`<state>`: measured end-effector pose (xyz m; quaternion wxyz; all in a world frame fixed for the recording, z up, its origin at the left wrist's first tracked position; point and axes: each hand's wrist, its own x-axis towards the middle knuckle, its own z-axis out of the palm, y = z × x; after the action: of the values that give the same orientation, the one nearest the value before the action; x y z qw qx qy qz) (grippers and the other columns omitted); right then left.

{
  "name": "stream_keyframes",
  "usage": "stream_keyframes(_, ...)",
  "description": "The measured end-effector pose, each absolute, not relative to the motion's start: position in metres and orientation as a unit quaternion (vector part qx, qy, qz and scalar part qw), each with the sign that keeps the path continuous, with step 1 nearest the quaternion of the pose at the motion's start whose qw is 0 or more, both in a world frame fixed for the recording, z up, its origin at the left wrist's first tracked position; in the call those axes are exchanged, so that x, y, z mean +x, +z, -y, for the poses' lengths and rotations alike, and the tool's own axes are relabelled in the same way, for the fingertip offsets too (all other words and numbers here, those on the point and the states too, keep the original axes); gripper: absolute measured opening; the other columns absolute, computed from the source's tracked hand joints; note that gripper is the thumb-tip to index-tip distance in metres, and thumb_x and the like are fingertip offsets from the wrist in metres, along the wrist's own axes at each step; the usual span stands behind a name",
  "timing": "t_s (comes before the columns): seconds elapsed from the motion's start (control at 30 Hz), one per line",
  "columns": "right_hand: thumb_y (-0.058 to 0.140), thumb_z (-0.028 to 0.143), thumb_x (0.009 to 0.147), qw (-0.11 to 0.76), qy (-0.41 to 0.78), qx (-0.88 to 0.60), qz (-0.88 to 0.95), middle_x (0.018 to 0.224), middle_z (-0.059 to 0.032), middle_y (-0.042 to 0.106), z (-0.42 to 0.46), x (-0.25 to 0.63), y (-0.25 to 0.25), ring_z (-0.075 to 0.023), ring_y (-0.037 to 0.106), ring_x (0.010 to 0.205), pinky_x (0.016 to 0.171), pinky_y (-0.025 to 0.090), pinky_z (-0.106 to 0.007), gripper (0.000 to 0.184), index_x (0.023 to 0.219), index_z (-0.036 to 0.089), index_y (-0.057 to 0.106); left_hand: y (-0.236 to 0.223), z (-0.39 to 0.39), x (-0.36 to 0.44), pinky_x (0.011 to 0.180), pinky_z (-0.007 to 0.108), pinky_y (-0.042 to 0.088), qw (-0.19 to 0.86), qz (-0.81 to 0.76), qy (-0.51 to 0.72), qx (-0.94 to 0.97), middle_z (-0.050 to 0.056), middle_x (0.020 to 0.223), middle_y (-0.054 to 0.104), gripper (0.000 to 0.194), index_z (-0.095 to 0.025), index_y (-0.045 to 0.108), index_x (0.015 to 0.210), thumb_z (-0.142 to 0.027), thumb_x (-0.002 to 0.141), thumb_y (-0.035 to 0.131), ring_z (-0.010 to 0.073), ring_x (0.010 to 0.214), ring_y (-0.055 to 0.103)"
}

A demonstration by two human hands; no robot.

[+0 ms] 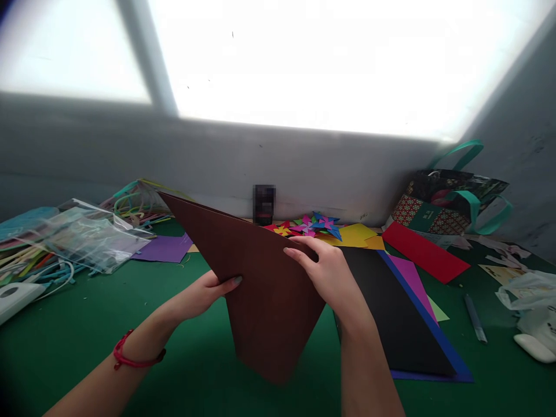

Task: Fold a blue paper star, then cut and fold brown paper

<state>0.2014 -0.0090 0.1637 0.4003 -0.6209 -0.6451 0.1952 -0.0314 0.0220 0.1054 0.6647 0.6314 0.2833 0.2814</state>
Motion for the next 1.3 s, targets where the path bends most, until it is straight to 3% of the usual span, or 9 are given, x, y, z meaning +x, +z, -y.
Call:
stream_keyframes(0.4,0.044,0.043,0.082,0.388,0.164,-0.596,0.684,0.083,-0.0018,0.067,0.006,0.203,0.158,-0.0204,0.060,0.078,0.062,0.043,-0.026,0.031,0.082,0.022,0.067,0.099,-0.027,-0.034,0.091,0.036,0.042,0.682,-0.298,0.260,0.615,0.001,0.124,0.051,0.038,-0.025,0.048,0.121,-0.036,0.085,0.045,0.0230,0.111,0.047)
stream_keyframes(0.6,0.047,0.044,0.080,0.421,0.145,-0.608,0.658,0.081,-0.0018,0.067,0.011,0.200,0.150,-0.0209,0.060,0.076,0.060,0.043,-0.026,0.029,0.081,0.023,0.067,0.095,-0.022,-0.032,0.076,0.033,0.048,0.691,-0.287,0.171,0.641,0.007,0.111,0.059,0.040,-0.020,0.053,0.114,-0.041,0.080,0.051,0.0237,0.095,0.057)
stream_keyframes(0.7,0.049,0.047,0.078,0.457,0.117,-0.612,0.634,0.095,-0.0031,0.066,0.013,0.203,0.138,-0.0230,0.059,0.087,0.073,0.044,-0.031,0.032,0.095,0.025,0.064,0.081,-0.017,-0.027,0.057,0.031,0.050,0.718,-0.287,0.138,0.619,0.009,0.090,0.066,0.045,-0.016,0.051,0.113,-0.045,0.078,0.051,0.0213,0.069,0.064)
stream_keyframes(0.8,0.054,0.050,0.073,0.509,0.080,-0.640,0.570,0.117,-0.0062,0.054,0.015,0.214,0.115,-0.0254,0.051,0.102,0.086,0.039,-0.039,0.053,0.120,0.027,0.048,0.060,-0.011,-0.023,0.051,0.031,0.050,0.711,-0.338,0.202,0.583,0.007,0.066,0.067,0.051,-0.010,0.049,0.111,-0.048,0.078,0.050,0.0193,0.052,0.062)
stream_keyframes(0.9,0.054,0.051,0.072,0.525,0.224,-0.657,0.493,0.118,-0.0095,0.053,0.021,0.225,0.086,-0.0254,0.053,0.101,0.081,0.044,-0.037,0.059,0.123,0.024,0.044,0.044,-0.004,-0.022,0.054,0.032,0.050,0.702,-0.391,0.237,0.546,0.011,0.060,0.066,0.051,-0.004,0.057,0.090,-0.052,0.077,0.048,0.0203,0.052,0.062)
stream_keyframes(1.03,0.055,0.051,0.072,0.463,0.490,-0.577,0.461,0.082,-0.0068,0.063,0.032,0.218,0.050,-0.0193,0.060,0.072,0.056,0.049,-0.028,0.052,0.115,0.021,0.054,0.033,0.008,-0.026,0.057,0.034,0.051,0.710,-0.417,0.265,0.502,0.014,0.064,0.067,0.053,-0.003,0.057,0.089,-0.053,0.076,0.049,0.0232,0.057,0.065)
stream_keyframes(1.17,0.062,0.044,0.069,0.486,0.549,-0.514,0.445,0.061,0.0021,0.057,0.035,0.199,0.025,-0.0136,0.056,0.059,0.042,0.039,-0.019,0.059,0.123,0.025,0.044,0.023,0.015,-0.029,0.058,0.034,0.052,0.718,-0.411,0.315,0.465,0.015,0.070,0.068,0.052,-0.004,0.055,0.096,-0.052,0.075,0.052,0.0230,0.059,0.065)
stream_keyframes(1.3,0.060,0.042,0.072,0.502,0.577,-0.488,0.421,0.071,-0.0008,0.064,0.034,0.190,0.018,-0.0187,0.061,0.071,0.052,0.047,-0.025,0.057,0.123,0.025,0.043,0.015,0.014,-0.030,0.051,0.030,0.050,0.721,-0.401,0.328,0.460,0.013,0.064,0.067,0.048,-0.005,0.056,0.088,-0.051,0.077,0.051,0.0203,0.052,0.063)
